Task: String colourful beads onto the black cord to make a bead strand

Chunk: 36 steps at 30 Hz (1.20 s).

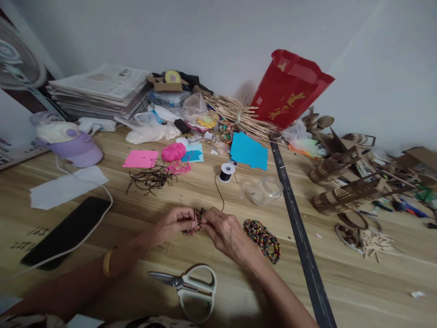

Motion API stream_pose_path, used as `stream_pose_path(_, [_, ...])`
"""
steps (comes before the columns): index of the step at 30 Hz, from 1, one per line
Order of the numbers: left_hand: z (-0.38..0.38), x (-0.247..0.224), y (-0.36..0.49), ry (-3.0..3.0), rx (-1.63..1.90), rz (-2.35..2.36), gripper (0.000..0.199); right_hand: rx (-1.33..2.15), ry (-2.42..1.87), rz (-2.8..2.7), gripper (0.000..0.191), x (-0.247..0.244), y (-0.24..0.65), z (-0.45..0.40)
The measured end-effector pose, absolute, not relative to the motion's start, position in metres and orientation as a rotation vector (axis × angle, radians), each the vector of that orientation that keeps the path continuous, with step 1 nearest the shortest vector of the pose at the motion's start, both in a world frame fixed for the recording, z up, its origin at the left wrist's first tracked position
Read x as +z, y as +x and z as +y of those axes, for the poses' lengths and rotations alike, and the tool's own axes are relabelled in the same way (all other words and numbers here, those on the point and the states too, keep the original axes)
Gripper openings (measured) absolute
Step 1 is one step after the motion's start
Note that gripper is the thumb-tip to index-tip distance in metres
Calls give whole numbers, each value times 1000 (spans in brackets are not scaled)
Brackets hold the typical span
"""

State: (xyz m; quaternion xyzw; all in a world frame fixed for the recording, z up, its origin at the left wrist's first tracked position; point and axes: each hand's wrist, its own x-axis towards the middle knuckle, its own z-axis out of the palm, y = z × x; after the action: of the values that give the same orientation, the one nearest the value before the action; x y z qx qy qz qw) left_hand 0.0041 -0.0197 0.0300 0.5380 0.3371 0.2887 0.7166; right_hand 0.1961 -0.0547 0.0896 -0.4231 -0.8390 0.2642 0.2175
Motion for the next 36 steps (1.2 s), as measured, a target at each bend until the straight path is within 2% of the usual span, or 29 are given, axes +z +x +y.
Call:
stream_pose_path(12, [-19,29,3,1121,589,691,29,830,-1153,-2207,9,85,190,-58])
stream_pose_path(23, [-19,31,4,963,619,677,26,861,-990,-2359,13,72,188,-57])
stream_pose_path(31, [-15,23,1,1158,615,690,28,873,-1040,-2452,13,83,195,-56])
stream_pose_path(36, [-18,27,2,1327,644,660,22,982,-1133,-2271,8,84,199,-52])
